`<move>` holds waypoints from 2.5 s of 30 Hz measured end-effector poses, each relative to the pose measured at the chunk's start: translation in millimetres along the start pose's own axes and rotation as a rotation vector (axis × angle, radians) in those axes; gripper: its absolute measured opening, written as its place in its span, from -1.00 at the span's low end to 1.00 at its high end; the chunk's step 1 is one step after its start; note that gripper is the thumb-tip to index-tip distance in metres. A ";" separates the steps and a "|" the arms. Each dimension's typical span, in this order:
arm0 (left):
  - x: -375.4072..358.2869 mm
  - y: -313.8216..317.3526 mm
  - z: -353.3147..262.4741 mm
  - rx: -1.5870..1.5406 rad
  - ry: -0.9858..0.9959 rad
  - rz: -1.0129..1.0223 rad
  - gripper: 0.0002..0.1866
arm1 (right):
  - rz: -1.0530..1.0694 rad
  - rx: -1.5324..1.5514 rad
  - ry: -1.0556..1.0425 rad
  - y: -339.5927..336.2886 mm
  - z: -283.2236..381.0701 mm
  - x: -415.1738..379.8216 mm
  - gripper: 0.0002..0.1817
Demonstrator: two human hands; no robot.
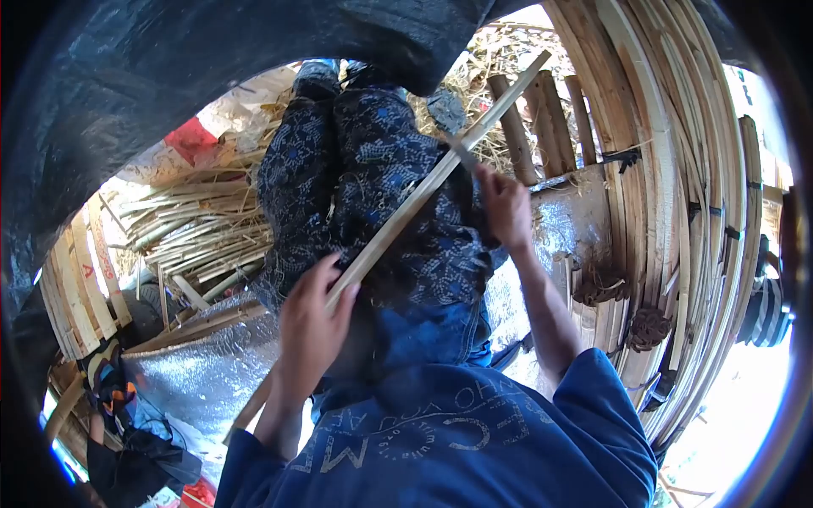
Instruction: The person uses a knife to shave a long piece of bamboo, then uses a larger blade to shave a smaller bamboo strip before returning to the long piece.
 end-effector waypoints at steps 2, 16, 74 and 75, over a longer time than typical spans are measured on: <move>-33.1 -41.1 0.5 0.184 -0.214 0.051 -0.62 | -0.109 0.011 -0.101 -6.0 -14.1 11.9 -0.43; -97.9 -37.3 83.0 0.386 -0.091 -0.013 -0.82 | -0.081 -0.117 -0.190 -31.8 16.2 73.3 -0.51; -85.5 -94.5 23.4 0.390 -0.106 0.027 -0.67 | 0.808 0.246 -0.354 70.8 119.6 -185.6 -0.71; -85.1 -97.1 23.6 0.393 -0.100 0.029 -0.67 | 0.803 0.250 -0.353 68.8 120.1 -174.2 -0.71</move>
Point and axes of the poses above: each hand's wrist, its own x-axis towards the middle knuckle, its own y-axis out of the palm, z = x × y, the point moved 2 cm from there along x, towards the middle knuckle, and after that the axes turned 1 degree about -x, right-handed, at the moved point
